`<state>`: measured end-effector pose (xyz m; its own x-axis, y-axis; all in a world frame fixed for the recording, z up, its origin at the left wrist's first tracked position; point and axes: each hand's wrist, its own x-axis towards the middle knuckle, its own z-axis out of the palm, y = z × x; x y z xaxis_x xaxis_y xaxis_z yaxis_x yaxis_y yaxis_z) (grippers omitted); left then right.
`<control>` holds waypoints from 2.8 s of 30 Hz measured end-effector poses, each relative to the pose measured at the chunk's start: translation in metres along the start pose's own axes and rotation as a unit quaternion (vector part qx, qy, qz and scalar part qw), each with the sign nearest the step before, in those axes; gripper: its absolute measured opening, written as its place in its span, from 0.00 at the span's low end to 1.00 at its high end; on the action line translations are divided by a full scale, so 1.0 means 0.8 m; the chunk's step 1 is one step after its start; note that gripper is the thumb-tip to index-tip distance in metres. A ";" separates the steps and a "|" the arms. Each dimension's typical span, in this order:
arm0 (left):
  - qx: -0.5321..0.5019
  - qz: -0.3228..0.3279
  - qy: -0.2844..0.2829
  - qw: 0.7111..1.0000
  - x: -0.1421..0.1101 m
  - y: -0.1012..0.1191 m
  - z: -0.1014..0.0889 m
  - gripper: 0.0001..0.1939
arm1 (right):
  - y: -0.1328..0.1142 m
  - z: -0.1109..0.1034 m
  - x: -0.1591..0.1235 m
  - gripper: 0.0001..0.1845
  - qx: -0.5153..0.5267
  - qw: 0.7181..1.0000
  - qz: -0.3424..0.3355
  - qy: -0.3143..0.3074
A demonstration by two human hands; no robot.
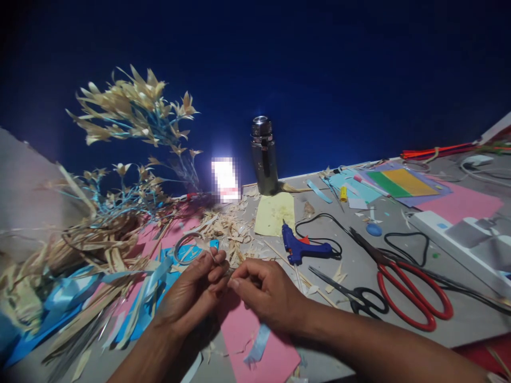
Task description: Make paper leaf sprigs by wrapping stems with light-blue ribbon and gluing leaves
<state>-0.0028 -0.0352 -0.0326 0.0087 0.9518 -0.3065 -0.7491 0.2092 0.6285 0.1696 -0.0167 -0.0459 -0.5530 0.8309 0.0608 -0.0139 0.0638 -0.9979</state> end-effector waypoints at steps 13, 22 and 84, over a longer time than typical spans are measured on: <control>0.003 0.002 0.009 1.000 0.000 -0.007 0.001 0.17 | 0.012 0.008 -0.001 0.10 0.000 1.000 -0.011 0.006; -0.006 -0.016 0.009 1.000 0.001 -0.018 -0.001 0.18 | 0.015 0.011 -0.003 0.11 -0.001 1.000 -0.003 0.015; 0.028 0.015 0.033 0.999 -0.002 -0.019 -0.003 0.14 | 0.011 0.009 -0.001 0.10 -0.021 0.999 0.034 0.003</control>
<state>0.0068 -0.0403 -0.0432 -0.0577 0.9415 -0.3321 -0.7101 0.1951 0.6765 0.1636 -0.0206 -0.0552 -0.5467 0.8373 -0.0069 0.0583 0.0299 -0.9979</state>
